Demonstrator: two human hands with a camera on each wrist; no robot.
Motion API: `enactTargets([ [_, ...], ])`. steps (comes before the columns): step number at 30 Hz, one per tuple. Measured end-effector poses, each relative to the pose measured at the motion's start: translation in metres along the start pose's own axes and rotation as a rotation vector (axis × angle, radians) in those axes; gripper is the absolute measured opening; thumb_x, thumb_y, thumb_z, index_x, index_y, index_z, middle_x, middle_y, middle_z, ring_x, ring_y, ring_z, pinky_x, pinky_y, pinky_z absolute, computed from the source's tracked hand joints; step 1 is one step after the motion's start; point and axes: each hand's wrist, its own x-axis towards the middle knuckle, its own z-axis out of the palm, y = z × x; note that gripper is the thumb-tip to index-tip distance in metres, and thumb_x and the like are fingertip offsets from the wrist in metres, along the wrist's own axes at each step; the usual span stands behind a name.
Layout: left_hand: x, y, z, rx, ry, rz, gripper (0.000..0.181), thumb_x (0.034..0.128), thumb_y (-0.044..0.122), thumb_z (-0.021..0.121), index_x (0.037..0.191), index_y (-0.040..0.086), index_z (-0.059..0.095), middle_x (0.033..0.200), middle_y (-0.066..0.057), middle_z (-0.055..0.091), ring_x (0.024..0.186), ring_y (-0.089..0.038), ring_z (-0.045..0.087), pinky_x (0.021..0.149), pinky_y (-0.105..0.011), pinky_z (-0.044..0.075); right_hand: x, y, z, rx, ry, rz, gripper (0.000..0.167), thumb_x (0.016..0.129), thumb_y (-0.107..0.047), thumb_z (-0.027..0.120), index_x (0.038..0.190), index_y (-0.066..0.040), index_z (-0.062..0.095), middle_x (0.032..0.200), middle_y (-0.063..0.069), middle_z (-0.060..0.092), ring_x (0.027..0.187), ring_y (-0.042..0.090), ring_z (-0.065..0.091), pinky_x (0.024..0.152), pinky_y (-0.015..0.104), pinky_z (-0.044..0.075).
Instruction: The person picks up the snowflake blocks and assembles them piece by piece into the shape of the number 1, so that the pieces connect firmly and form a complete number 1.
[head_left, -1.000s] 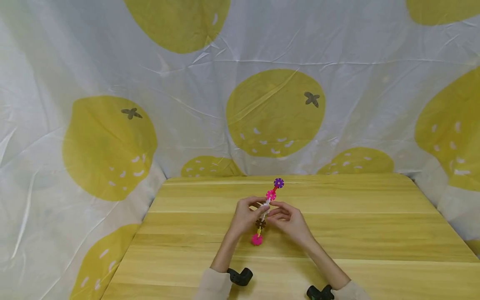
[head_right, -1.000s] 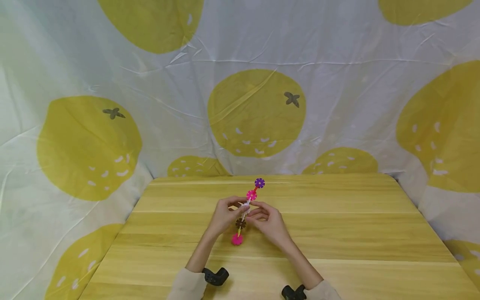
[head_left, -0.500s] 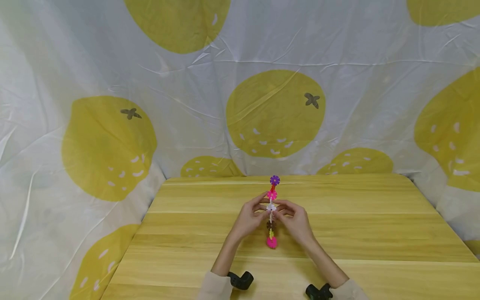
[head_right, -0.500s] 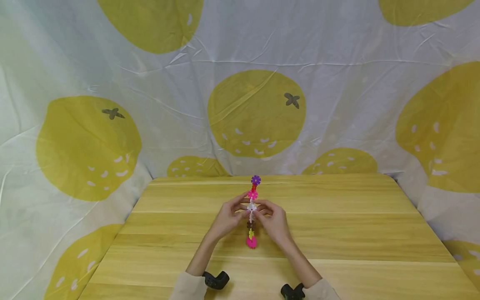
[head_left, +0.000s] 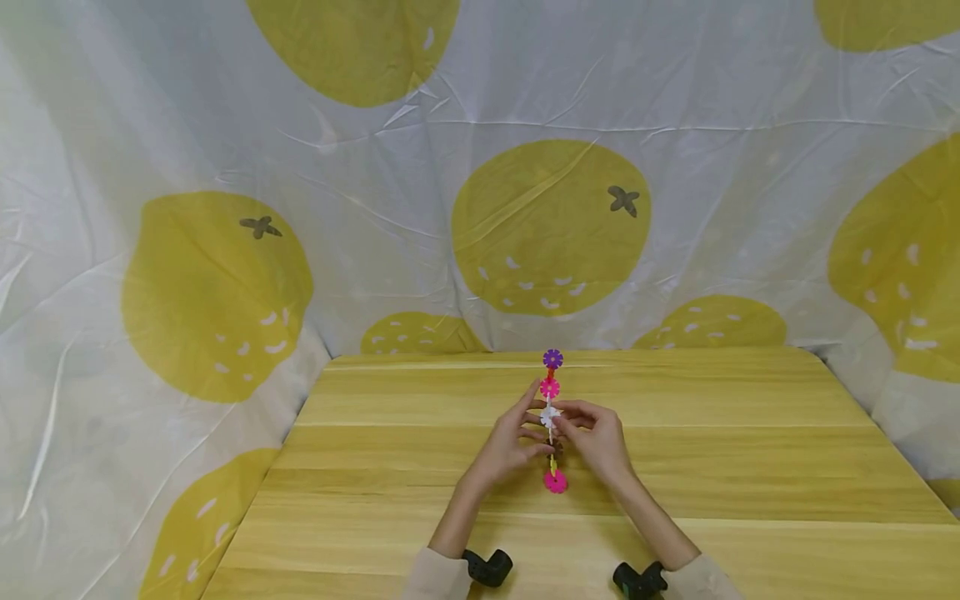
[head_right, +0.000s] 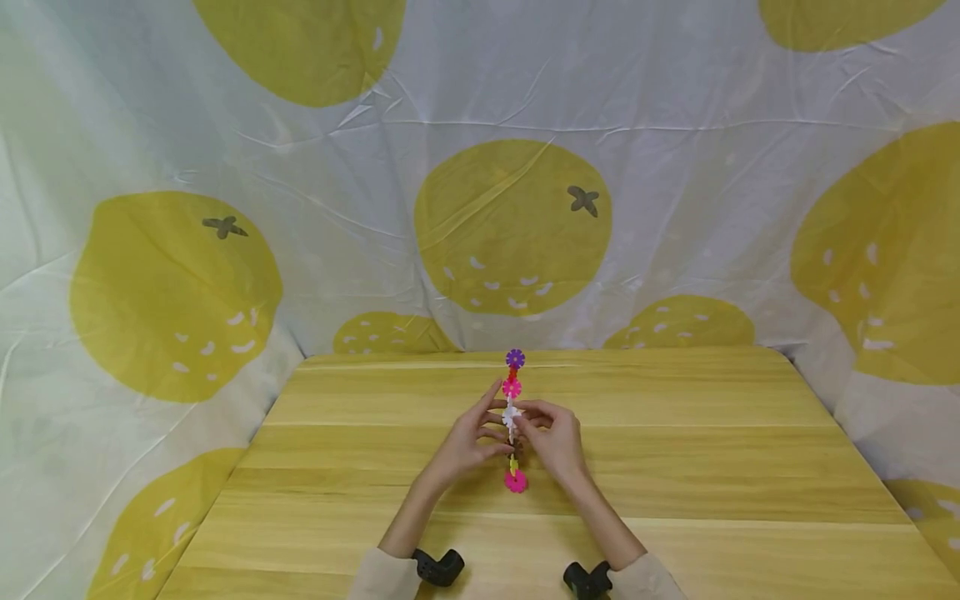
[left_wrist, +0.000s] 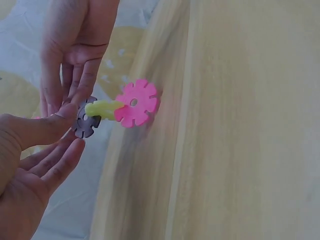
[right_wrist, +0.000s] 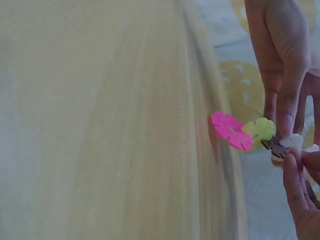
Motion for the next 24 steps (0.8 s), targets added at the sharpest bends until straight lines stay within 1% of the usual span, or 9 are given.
enactTargets([
  [4,0.002,0.0,0.003,0.06,0.005,0.026,0.098,0.0857,-0.016,0.073,0.165,0.008,0.022,0.141,-0.029,0.054,0.113,-0.039,0.067,0.091,-0.043,0.061,0.001,0.0,0.0,0.007,-0.004,0.018,0.021,0.094,-0.003,0.075,0.114,0.001,0.077,0.095,0.021,0.075,0.075,0.009,0.073,0.069,0.026,0.062],
  [8,0.001,0.0,0.004,0.11,0.0,0.044,0.087,0.0873,-0.013,0.073,0.161,0.002,0.031,0.138,-0.026,0.057,0.11,-0.037,0.069,0.09,-0.042,0.061,0.001,0.001,-0.002,0.013,-0.03,0.047,0.023,0.095,-0.001,0.073,0.117,0.003,0.075,0.099,0.022,0.074,0.079,0.009,0.073,0.071,0.025,0.062],
  [10,0.0,0.0,0.004,0.132,-0.001,0.043,0.082,0.0881,-0.011,0.074,0.16,0.0,0.034,0.137,-0.025,0.059,0.11,-0.036,0.069,0.09,-0.041,0.061,0.002,0.002,-0.005,0.011,-0.055,0.054,0.024,0.095,0.0,0.072,0.119,0.002,0.075,0.1,0.022,0.073,0.081,0.008,0.072,0.073,0.025,0.062],
  [13,0.0,0.0,0.003,0.131,0.005,0.023,0.079,0.0883,-0.009,0.075,0.158,0.0,0.038,0.134,-0.023,0.062,0.111,-0.035,0.07,0.092,-0.041,0.061,0.003,0.004,-0.009,-0.013,-0.102,0.033,0.026,0.094,0.0,0.072,0.121,0.002,0.074,0.099,0.02,0.073,0.083,0.008,0.071,0.074,0.026,0.062],
  [17,0.0,0.001,0.002,0.107,0.01,-0.01,0.079,0.0885,-0.007,0.076,0.158,0.003,0.039,0.133,-0.021,0.063,0.112,-0.032,0.071,0.093,-0.039,0.06,0.005,0.007,-0.014,-0.046,-0.149,-0.005,0.028,0.094,-0.003,0.075,0.121,-0.001,0.074,0.096,0.018,0.074,0.081,0.009,0.07,0.073,0.027,0.061],
  [21,0.0,0.001,0.002,0.099,0.01,-0.031,0.077,0.0892,-0.006,0.075,0.157,0.002,0.04,0.133,-0.021,0.063,0.112,-0.032,0.072,0.094,-0.038,0.06,0.006,0.01,-0.017,-0.07,-0.154,-0.02,0.027,0.093,-0.006,0.076,0.12,-0.002,0.075,0.094,0.015,0.074,0.081,0.009,0.069,0.07,0.023,0.058],
  [24,0.0,-0.001,0.003,0.088,0.013,-0.043,0.076,0.0897,-0.006,0.075,0.157,0.0,0.04,0.133,-0.023,0.064,0.111,-0.033,0.072,0.093,-0.039,0.06,0.006,0.013,-0.017,-0.092,-0.145,-0.021,0.026,0.092,-0.007,0.077,0.118,-0.002,0.076,0.093,0.014,0.074,0.08,0.008,0.068,0.068,0.021,0.055],
])
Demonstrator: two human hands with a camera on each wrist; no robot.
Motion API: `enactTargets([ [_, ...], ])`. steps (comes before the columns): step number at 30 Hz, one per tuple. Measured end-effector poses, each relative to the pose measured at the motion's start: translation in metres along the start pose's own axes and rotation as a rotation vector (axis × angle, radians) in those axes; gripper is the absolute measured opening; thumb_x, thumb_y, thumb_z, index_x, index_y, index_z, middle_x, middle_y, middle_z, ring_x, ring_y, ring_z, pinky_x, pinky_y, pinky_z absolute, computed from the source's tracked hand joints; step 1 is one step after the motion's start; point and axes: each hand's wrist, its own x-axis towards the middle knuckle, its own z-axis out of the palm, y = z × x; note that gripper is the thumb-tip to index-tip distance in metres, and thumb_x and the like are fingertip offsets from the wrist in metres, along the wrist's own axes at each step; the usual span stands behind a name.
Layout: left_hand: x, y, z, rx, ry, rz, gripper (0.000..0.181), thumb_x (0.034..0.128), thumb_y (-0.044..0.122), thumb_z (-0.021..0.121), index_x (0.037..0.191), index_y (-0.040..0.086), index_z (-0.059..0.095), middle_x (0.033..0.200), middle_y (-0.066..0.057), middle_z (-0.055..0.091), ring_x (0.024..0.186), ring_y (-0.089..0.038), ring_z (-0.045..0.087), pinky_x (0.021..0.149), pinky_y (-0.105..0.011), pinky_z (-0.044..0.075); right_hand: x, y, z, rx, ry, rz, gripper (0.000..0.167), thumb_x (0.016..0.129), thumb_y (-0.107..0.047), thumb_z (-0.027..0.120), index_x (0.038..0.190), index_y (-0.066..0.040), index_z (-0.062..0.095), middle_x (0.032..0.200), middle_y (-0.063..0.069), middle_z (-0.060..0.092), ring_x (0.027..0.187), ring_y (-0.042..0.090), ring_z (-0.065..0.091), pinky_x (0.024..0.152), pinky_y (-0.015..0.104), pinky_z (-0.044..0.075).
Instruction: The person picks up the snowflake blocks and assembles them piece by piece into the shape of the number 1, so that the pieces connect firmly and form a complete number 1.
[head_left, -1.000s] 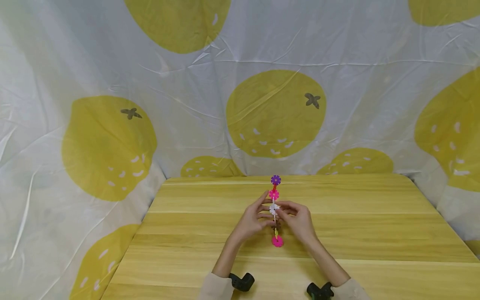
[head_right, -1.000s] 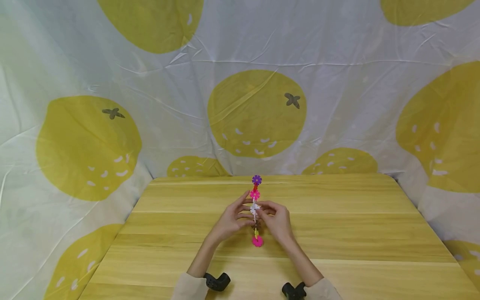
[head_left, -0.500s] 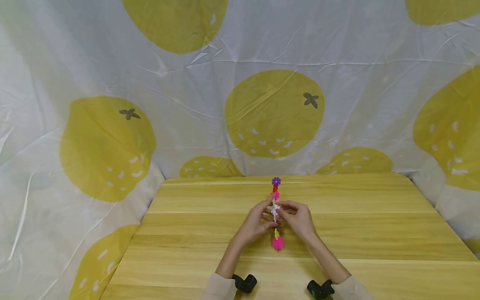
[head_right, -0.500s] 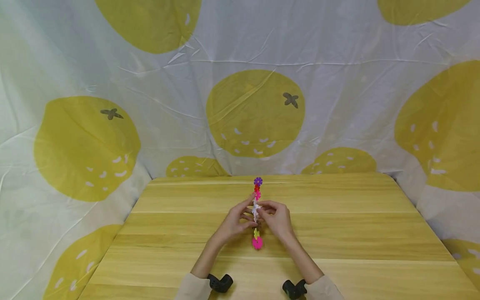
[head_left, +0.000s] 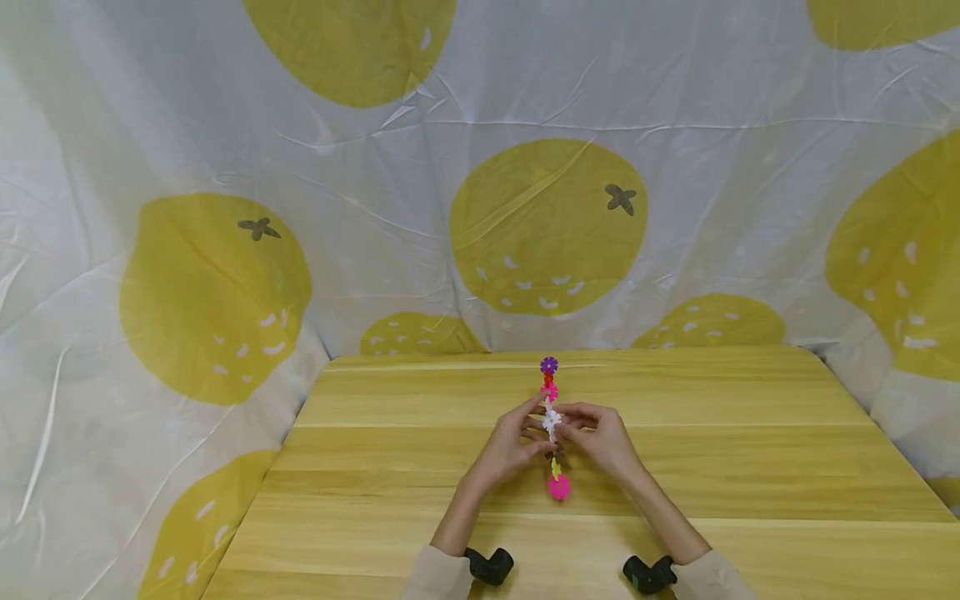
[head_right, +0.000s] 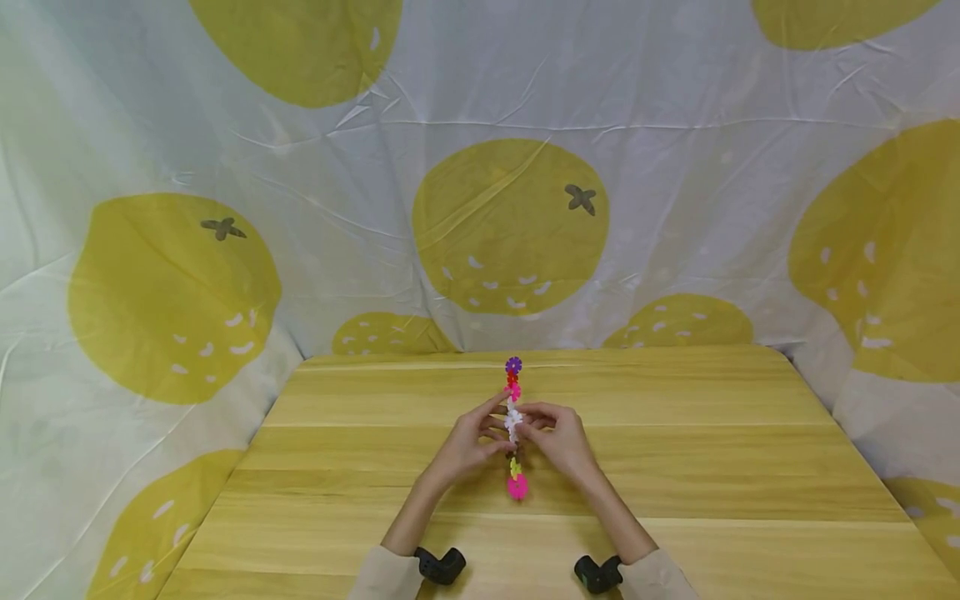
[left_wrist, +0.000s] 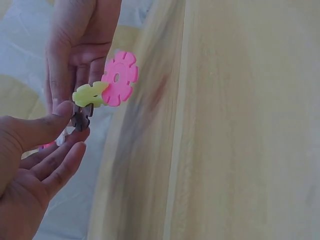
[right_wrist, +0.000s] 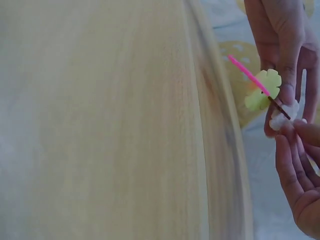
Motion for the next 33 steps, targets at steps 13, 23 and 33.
enactTargets([
  [13,0.004,-0.006,-0.003,0.147,0.006,-0.063,0.068,0.0866,0.007,0.083,0.148,0.002,0.054,0.132,-0.021,0.063,0.121,-0.038,0.065,0.106,-0.053,0.051,0.006,0.01,0.004,-0.044,-0.036,0.017,0.024,0.093,-0.003,0.075,0.116,0.004,0.075,0.091,0.016,0.074,0.077,0.016,0.07,0.068,0.026,0.059],
  [23,0.004,-0.007,-0.002,0.237,-0.027,-0.175,0.067,0.086,0.015,0.086,0.146,0.003,0.058,0.147,-0.022,0.053,0.139,-0.043,0.049,0.117,-0.056,0.041,0.006,0.012,0.005,-0.029,-0.113,0.08,0.025,0.095,0.001,0.07,0.119,0.01,0.071,0.088,0.018,0.075,0.073,0.013,0.071,0.067,0.027,0.061],
  [33,0.003,-0.01,-0.001,0.244,-0.04,-0.196,0.067,0.0859,0.017,0.086,0.145,0.001,0.059,0.153,-0.023,0.048,0.143,-0.044,0.044,0.118,-0.057,0.039,0.005,0.013,0.004,0.009,-0.165,0.077,0.023,0.098,0.002,0.066,0.118,0.013,0.07,0.095,0.026,0.076,0.075,0.013,0.072,0.067,0.026,0.062],
])
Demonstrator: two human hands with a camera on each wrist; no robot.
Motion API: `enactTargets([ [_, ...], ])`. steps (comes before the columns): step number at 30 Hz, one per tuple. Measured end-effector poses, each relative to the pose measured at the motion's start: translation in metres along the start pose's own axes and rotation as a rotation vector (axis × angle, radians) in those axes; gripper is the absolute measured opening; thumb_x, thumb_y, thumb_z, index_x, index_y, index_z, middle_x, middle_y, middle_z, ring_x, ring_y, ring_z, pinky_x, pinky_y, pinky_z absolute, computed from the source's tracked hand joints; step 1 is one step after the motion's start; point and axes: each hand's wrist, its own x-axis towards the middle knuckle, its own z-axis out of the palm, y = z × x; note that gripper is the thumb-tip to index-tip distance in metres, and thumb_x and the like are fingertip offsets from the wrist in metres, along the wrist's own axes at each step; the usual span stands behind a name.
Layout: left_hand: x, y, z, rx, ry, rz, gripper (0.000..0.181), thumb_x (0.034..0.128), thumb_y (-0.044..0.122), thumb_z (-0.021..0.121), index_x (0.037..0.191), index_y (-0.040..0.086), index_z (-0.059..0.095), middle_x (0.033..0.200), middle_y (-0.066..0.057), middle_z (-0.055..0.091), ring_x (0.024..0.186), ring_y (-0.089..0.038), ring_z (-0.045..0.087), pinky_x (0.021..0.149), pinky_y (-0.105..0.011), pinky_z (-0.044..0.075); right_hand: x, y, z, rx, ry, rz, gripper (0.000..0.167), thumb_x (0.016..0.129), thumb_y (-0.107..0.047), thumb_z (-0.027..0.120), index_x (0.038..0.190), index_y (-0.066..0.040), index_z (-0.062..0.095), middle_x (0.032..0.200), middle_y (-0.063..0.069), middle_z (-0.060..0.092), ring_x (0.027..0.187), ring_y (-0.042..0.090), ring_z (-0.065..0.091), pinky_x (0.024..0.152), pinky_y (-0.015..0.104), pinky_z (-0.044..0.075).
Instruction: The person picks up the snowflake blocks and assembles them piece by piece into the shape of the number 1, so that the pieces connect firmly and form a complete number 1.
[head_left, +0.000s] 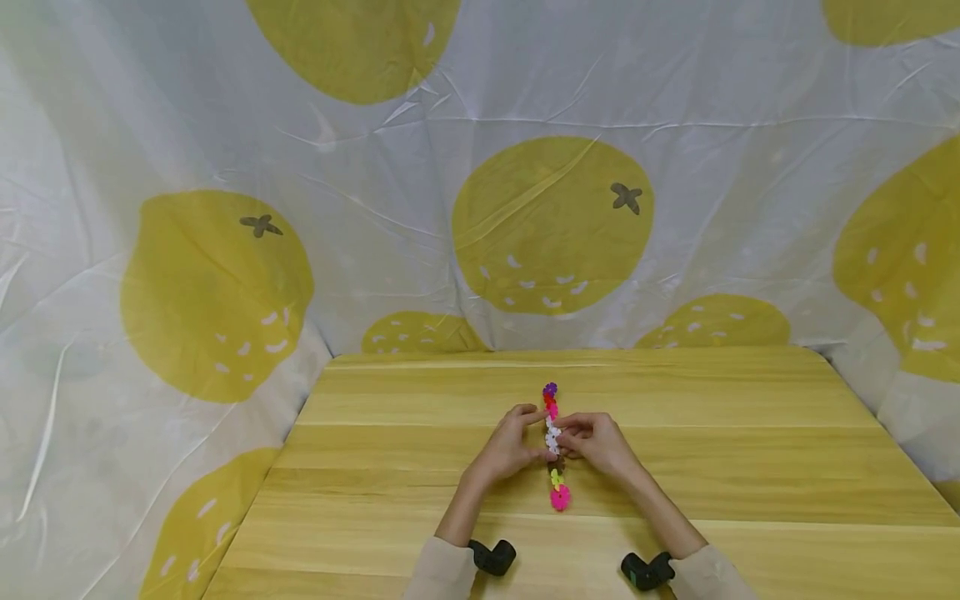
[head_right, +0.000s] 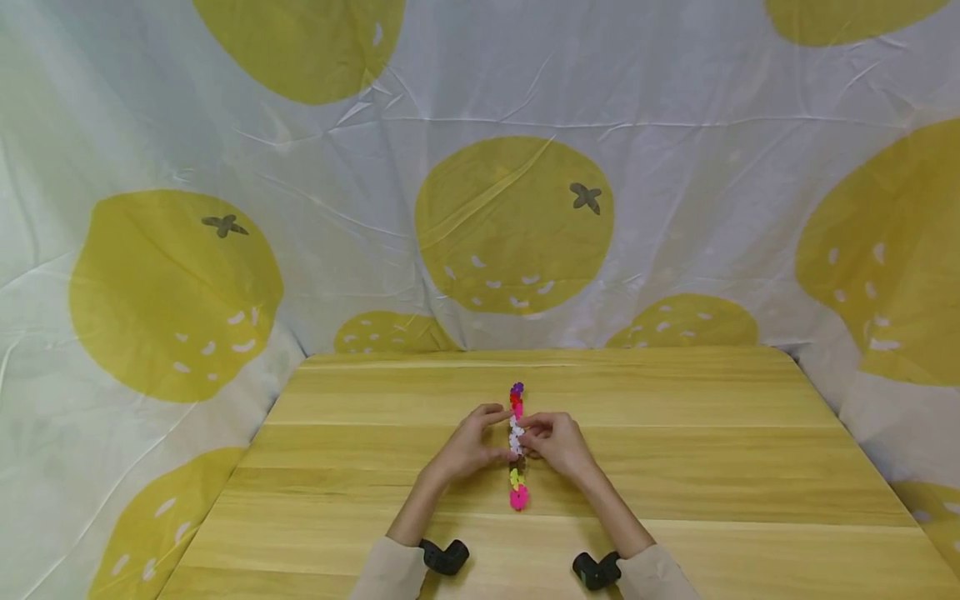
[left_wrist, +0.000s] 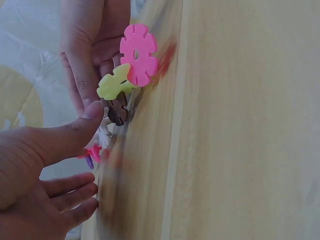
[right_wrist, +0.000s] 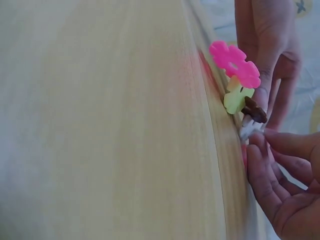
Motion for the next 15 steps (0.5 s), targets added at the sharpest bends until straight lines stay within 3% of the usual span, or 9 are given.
enactTargets([
  [10,-0.0008,-0.0002,-0.0006,0.027,-0.016,0.002,0.069,0.0862,0.018,0.086,0.146,0.0,0.056,0.154,-0.022,0.046,0.145,-0.043,0.042,0.118,-0.056,0.039,0.0004,0.0015,-0.0003,0.031,-0.013,0.022,0.025,0.097,0.003,0.067,0.12,0.014,0.067,0.095,0.026,0.075,0.08,0.02,0.074,0.069,0.029,0.063],
  [15,-0.0034,-0.0067,-0.0075,-0.018,-0.042,0.01,0.075,0.0889,0.021,0.084,0.151,-0.002,0.047,0.157,-0.022,0.045,0.148,-0.041,0.041,0.121,-0.055,0.036,-0.0017,0.0005,-0.0092,0.025,0.008,0.07,0.032,0.098,-0.004,0.069,0.126,0.011,0.065,0.093,0.021,0.073,0.075,0.021,0.073,0.069,0.032,0.063],
])
